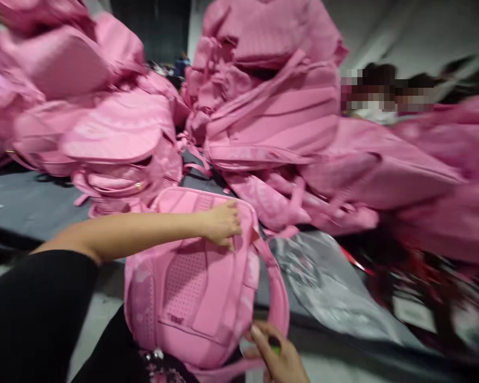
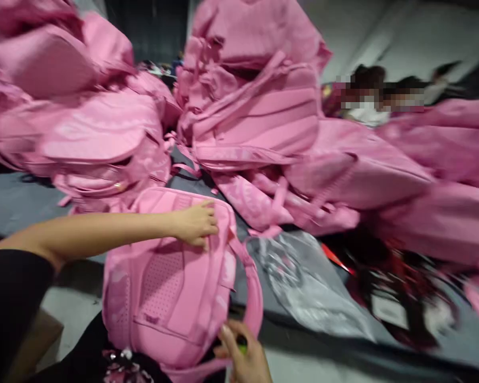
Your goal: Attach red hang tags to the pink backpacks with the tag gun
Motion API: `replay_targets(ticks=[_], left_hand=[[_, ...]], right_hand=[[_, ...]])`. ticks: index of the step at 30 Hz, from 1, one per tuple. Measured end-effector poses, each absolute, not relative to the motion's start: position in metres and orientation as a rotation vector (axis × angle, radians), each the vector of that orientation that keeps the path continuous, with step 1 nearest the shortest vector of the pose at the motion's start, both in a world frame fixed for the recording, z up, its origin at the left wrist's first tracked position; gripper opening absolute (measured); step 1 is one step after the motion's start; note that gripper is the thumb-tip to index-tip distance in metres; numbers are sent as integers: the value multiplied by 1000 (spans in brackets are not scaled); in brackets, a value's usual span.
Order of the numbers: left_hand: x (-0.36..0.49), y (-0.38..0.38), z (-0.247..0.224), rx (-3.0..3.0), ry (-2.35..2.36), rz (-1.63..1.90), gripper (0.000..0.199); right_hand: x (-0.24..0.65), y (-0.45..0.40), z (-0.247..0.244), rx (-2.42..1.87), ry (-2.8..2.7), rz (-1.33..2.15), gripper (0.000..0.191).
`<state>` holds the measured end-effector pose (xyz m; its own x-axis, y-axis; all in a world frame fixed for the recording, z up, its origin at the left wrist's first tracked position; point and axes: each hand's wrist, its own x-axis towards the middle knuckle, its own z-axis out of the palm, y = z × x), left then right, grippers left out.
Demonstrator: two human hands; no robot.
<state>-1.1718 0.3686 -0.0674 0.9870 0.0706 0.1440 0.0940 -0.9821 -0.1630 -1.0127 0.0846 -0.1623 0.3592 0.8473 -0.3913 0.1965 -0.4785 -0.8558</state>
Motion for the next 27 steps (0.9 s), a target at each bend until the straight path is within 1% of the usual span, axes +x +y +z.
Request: replay_targets(ticks=[2, 4, 6, 8, 10, 12, 14, 16, 18, 21, 27], left_hand=[[-1176, 359, -76, -2992, -100, -263, 38], [-1179, 353, -84, -2997, -110, -312, 41], [-1182, 348, -90, -2981, -154, -352, 45], [-1184, 344, -93, -2968, -199, -376, 48], [-1185, 338, -97, -2975, -243, -384, 50], [-1187, 331, -102, -2983, -284, -392, 49], [-1191, 323, -112, -2968, -311, -461, 39], [-1196, 317, -123, -2922, -295, -605, 26], [-1202, 314, -134, -2872, -258, -759, 20], [-1206, 315, -145, -2846, -224, -893, 24], [-1209, 316, -150, -2838, -207, -1026, 24]], right_hand=[[-1009, 90, -134, -1658, -852, 1165, 67], [-1000, 100, -116, -1517, -894, 1087, 80], [-993, 109, -111, -1511, -943, 1038, 87], [-994, 120, -113, -1519, -931, 1013, 89], [-1001, 131, -117, -1479, -909, 973, 79], [-1011, 141, -121, -1484, -922, 871, 62], [-1022, 148, -126, -1533, -922, 731, 47], [-1032, 153, -133, -1570, -856, 571, 38], [-1041, 157, -140, -1592, -814, 451, 32], [-1050, 162, -146, -1643, -886, 325, 27], [-1053, 176, -148, -1664, -1009, 305, 25]])
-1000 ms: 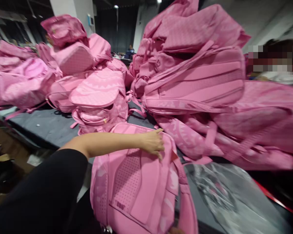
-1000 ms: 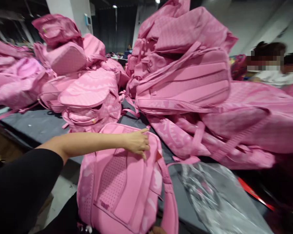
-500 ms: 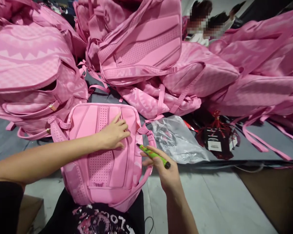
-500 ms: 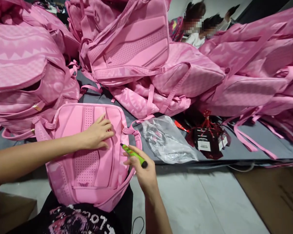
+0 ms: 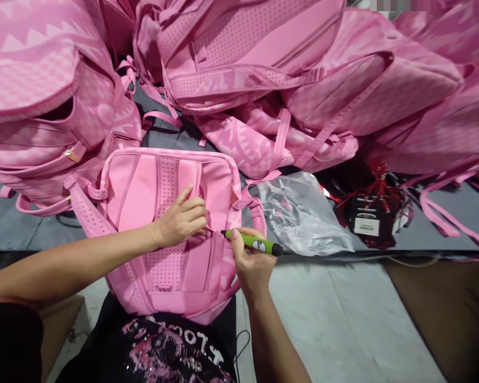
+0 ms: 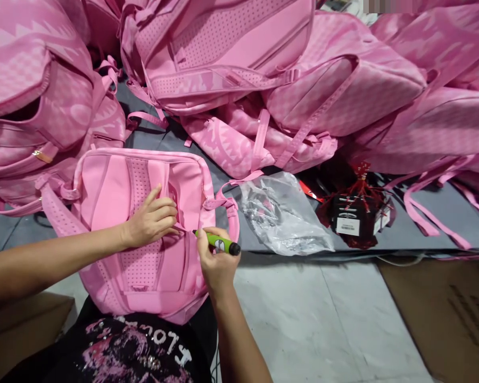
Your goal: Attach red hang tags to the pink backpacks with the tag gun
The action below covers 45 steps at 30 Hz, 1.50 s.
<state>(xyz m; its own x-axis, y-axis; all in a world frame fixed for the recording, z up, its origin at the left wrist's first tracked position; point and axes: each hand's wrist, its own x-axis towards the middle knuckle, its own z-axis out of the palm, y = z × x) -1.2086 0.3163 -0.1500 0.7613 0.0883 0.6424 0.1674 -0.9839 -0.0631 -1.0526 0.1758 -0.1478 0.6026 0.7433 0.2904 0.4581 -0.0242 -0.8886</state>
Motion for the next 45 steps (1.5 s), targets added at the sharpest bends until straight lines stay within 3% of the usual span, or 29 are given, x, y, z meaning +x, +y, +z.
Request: replay_targets(ticks=[26, 45], left_hand=[[-1208, 319, -157, -2841, -233, -1032, 20], [-1200, 318, -159, -2876, -286, -937, 20]], right_hand=[[-1053, 179, -150, -1682, -1179, 300, 17], [-1039, 177, -153, -1721, -1157, 403, 29]])
